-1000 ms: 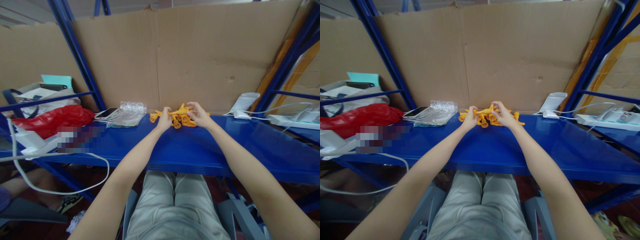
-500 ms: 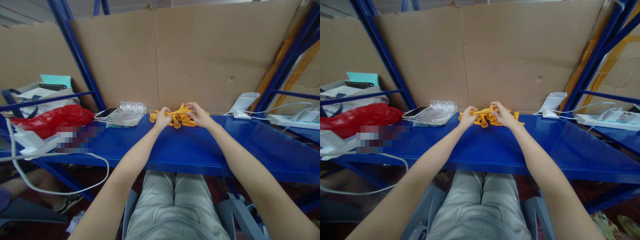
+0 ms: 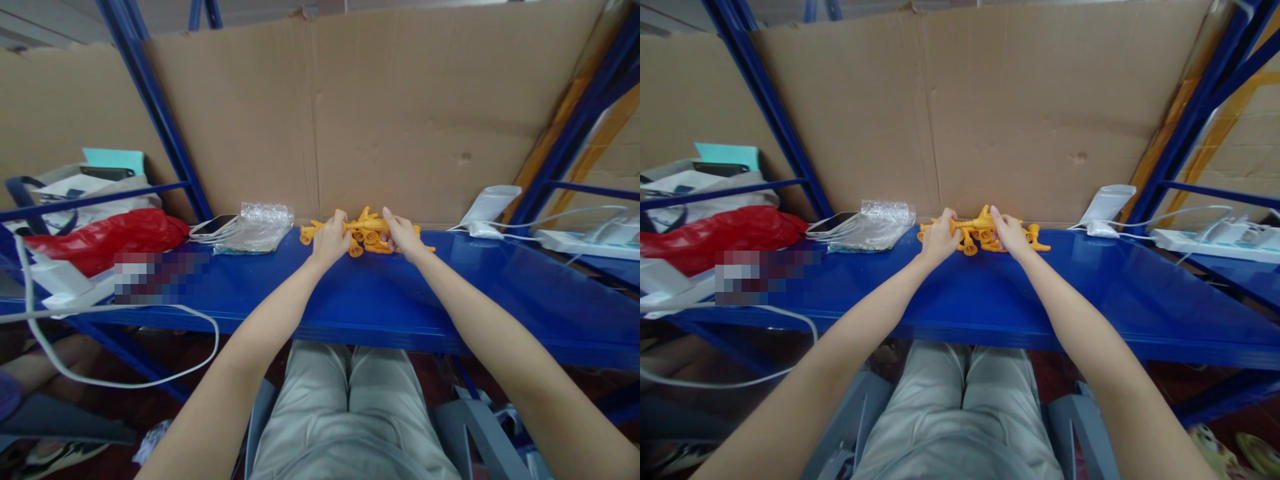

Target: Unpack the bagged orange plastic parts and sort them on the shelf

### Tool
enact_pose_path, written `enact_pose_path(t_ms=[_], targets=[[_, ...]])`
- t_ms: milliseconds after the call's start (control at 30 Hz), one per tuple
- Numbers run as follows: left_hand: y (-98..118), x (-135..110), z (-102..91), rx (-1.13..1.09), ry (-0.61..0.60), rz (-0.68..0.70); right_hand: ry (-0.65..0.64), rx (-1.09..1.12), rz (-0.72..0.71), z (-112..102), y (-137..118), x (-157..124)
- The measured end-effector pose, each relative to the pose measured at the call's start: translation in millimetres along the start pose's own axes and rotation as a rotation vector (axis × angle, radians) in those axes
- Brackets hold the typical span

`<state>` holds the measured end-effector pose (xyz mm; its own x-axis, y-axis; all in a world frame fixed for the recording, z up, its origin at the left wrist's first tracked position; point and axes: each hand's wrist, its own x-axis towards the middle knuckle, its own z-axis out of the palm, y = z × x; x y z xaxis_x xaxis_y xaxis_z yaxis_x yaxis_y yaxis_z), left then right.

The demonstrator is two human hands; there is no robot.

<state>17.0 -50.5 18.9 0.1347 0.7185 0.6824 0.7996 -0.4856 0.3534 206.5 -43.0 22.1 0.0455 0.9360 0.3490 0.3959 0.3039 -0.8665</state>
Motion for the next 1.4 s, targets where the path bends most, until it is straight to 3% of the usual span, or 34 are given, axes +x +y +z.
enact_pose_path(t_ms=[100,267,400,567,733,933,1100,1400], targets=[[6,-2,1.8,0.002,-0.021,0.026,0.080,0.017,-0.011,3,-3,-1],[9,-3,7.4,-0.129,-0.009,0.026,0.305,-0.173,-0.220,0,-7,-2],[5,-1,13.4,-0.250,-0.016,-0.005,0.374,-0.323,-0.338,-5,-13,-9],[-4,4,17.8,-0.377,-0.017,-0.030,0.318,-0.418,-0.487,-6,-11,-13],[-9,9,19.4,-0.545,-0.093,-0.063,0.305,-0.498,-0.554,-6,-7,-11],[-9,7,18.3,-0.746,-0.297,-0.352,0.287,-0.514,-0.534,-12,-8,-13],[-8,8,16.2,-0.812,-0.211,-0.432,0.221,-0.549,-0.531,-14,-3,-9],[-10,9,11.0,-0.749,-0.092,-0.456,-0.066,-0.661,-0.444,-11,10,1]])
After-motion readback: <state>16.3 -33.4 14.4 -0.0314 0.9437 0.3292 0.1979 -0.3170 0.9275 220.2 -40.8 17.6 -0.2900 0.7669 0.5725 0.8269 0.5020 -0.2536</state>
